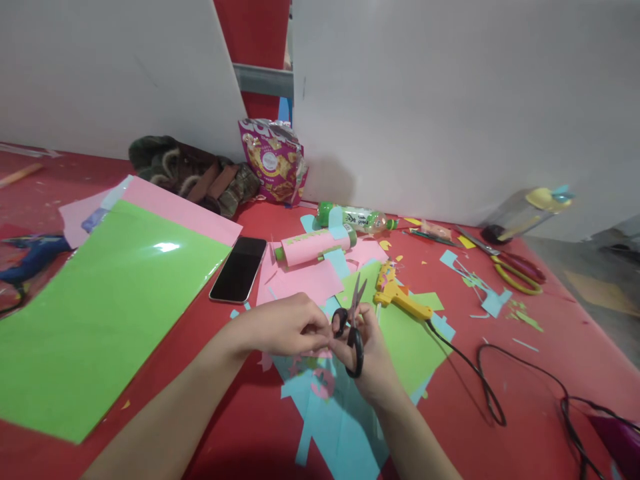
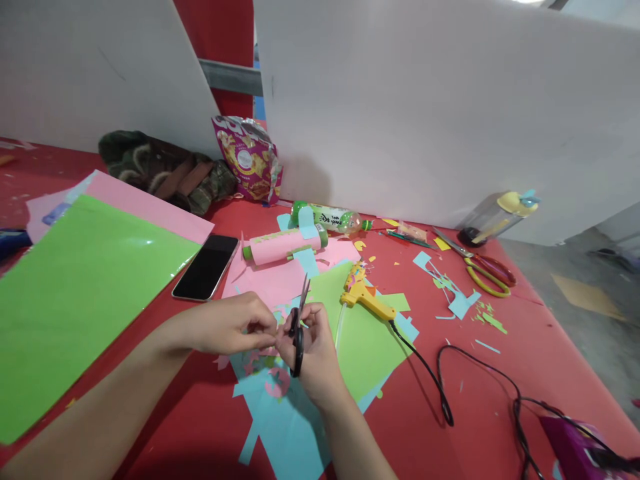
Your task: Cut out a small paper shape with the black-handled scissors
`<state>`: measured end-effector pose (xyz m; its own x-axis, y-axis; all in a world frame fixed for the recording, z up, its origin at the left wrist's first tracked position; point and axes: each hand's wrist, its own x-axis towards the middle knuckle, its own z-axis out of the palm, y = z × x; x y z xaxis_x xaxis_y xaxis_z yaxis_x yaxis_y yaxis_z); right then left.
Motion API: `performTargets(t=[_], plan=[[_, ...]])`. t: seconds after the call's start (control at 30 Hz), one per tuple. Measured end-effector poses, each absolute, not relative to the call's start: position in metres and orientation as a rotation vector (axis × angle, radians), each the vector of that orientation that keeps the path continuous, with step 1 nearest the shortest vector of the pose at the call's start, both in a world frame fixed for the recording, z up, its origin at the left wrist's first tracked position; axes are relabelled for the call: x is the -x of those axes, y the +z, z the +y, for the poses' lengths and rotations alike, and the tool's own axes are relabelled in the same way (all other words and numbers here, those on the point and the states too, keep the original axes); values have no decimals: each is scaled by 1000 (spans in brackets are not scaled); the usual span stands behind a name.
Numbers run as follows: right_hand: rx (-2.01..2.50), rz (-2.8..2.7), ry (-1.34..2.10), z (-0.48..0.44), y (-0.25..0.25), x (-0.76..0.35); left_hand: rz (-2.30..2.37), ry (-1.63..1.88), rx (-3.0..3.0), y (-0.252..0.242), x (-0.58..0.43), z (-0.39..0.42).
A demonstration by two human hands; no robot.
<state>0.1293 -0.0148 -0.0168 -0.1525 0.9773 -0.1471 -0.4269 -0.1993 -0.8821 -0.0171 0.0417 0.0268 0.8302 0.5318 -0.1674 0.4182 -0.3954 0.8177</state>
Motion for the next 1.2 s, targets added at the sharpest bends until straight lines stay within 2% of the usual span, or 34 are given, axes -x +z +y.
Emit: performTargets(t=[0.4,0.77,1.07,1.2], plan=[[1016,-734,1369,-11,-25,-130,835,141,-2066,21,16,47],[1001,-684,1309,-11,-26,-130,857,208,-2068,13,9,45],[1042,-671,1316,-11,-27,-131,909,299,-2054,9,5,45],[1041,-681,1433,-14,-28,-130,1029,437,-1988,14,10,49]])
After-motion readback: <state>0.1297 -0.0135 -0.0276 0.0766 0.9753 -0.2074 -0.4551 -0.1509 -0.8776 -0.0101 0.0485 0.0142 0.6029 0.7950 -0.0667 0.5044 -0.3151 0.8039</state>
